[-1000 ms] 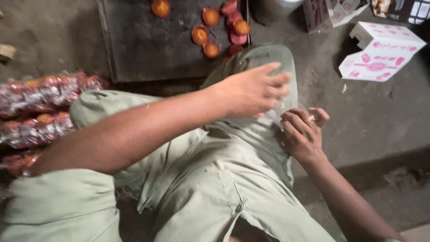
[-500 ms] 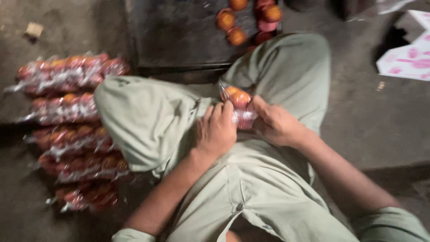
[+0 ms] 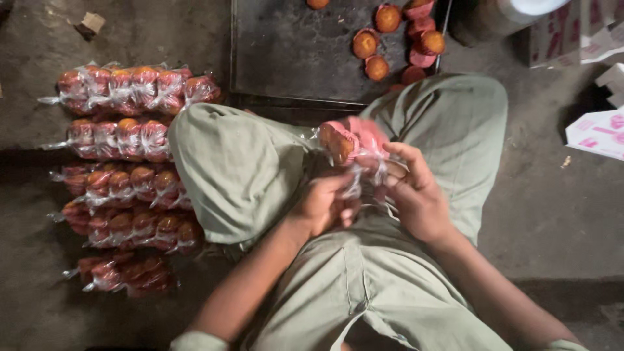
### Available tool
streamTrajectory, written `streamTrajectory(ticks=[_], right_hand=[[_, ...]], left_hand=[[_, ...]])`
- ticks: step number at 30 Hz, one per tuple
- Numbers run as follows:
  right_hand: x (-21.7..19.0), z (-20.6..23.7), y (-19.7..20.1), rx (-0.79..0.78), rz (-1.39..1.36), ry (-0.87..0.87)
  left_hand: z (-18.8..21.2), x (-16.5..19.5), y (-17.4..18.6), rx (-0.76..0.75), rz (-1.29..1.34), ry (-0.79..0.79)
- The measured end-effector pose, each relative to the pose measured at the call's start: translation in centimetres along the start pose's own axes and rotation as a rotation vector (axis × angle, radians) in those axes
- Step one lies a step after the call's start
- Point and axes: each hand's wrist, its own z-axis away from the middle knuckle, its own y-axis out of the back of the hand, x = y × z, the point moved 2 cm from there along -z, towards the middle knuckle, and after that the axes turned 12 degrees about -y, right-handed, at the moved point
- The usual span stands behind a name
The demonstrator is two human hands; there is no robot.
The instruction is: The person sits on the floor and packs small baked cakes into clear plastic bags, twisting and tying each bag closed. They place the tied bags into rows on the floor and on trays, then move filled trays aside and continue bagging remaining cakes from the tray.
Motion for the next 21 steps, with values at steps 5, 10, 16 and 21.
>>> streamTrajectory(ticks=[5, 10, 16, 21], right_hand=[[-0.9, 0.4, 2.4, 0.312, 1.341, 0.431], [-1.1, 2.8, 6.9, 0.633, 1.212, 0.278], [-1.0, 6.0, 12.9, 0.665, 0.197, 0.302], [0.4, 5.3, 15.7, 0.877, -0.120, 0.244]], left_hand=[[-2.2, 4.0, -7.9, -0.027, -1.346, -0.467], [-4.4, 4.4, -14.5, -0.313, -1.586, -0.914], [-9.8, 1.0, -15.1, -0.489, -1.369, -0.904], [-9.8, -1.9, -14.1, -0.477, -1.468, -0.974]])
